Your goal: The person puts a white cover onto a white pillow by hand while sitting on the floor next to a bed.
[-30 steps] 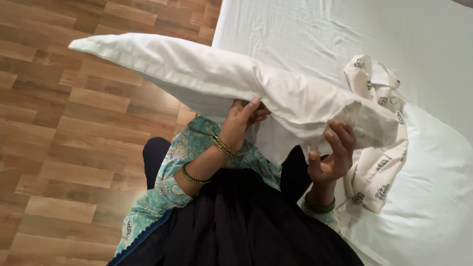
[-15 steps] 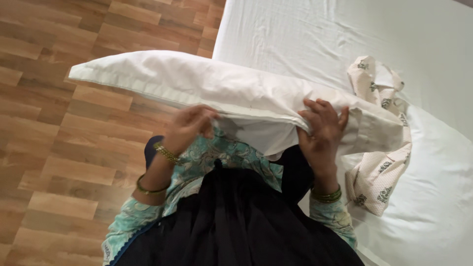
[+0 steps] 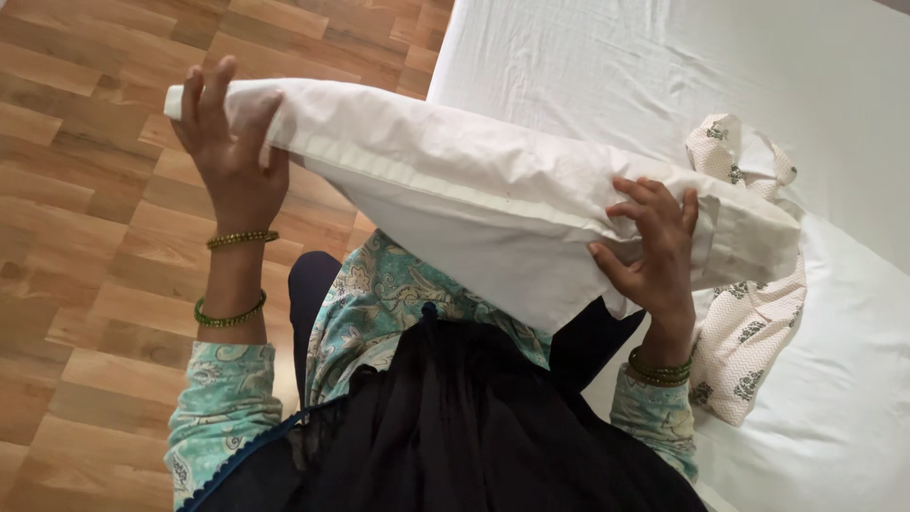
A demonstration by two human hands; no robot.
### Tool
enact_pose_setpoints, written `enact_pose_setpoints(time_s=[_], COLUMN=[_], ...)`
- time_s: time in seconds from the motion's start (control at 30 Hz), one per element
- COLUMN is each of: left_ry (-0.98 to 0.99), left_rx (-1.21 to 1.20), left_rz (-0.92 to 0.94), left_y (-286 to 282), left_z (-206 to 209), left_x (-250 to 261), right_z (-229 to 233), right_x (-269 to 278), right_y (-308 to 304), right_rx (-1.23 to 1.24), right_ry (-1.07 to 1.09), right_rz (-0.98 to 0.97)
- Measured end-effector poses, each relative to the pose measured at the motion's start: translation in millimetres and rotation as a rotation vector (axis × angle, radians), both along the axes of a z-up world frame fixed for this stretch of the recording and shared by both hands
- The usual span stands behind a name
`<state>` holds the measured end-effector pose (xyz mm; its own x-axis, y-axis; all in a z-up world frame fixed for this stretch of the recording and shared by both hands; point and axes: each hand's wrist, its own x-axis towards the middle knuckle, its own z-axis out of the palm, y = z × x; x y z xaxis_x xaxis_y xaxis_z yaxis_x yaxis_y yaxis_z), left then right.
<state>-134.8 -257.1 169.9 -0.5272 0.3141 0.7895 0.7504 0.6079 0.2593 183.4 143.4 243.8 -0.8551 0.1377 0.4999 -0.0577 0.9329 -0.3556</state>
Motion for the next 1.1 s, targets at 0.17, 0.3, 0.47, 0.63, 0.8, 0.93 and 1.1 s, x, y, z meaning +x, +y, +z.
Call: enact_pose_setpoints(time_s=[0.17,0.3,0.47,0.63,0.8,0.93,1.1], left_ry=[0.013,-0.063,-0.155,-0.165,0.112,0.128,-0.064], left_rx=[0.022,0.196,0.393,0.397,0.088,-0.046,0.024], left_rz=[-0.026,-0.042,-0.051,0.008,0.156,-0.406,-0.403], left_y=[9,23,41,42,67,96,105], left_z=[19,22,24,33,21,15,10], left_x=[2,2,14,33,87,125,110], right_z=[-4,-18,-13,-7,4,9,19], right_x=[-1,-24,-64,-84,-75,-73,-63], right_y=[-22,-71,-140,-136,-141,-146,-132], right_rx=[0.053,0.127,0.144,0.038,-0.107,-0.111,-0.017], right_ry=[0.002,0.144,0.112,0.232,0.286,0.26,0.157], right_rz=[-0.12,-0.071,0.055,0.091,0.154,0.183,0.098])
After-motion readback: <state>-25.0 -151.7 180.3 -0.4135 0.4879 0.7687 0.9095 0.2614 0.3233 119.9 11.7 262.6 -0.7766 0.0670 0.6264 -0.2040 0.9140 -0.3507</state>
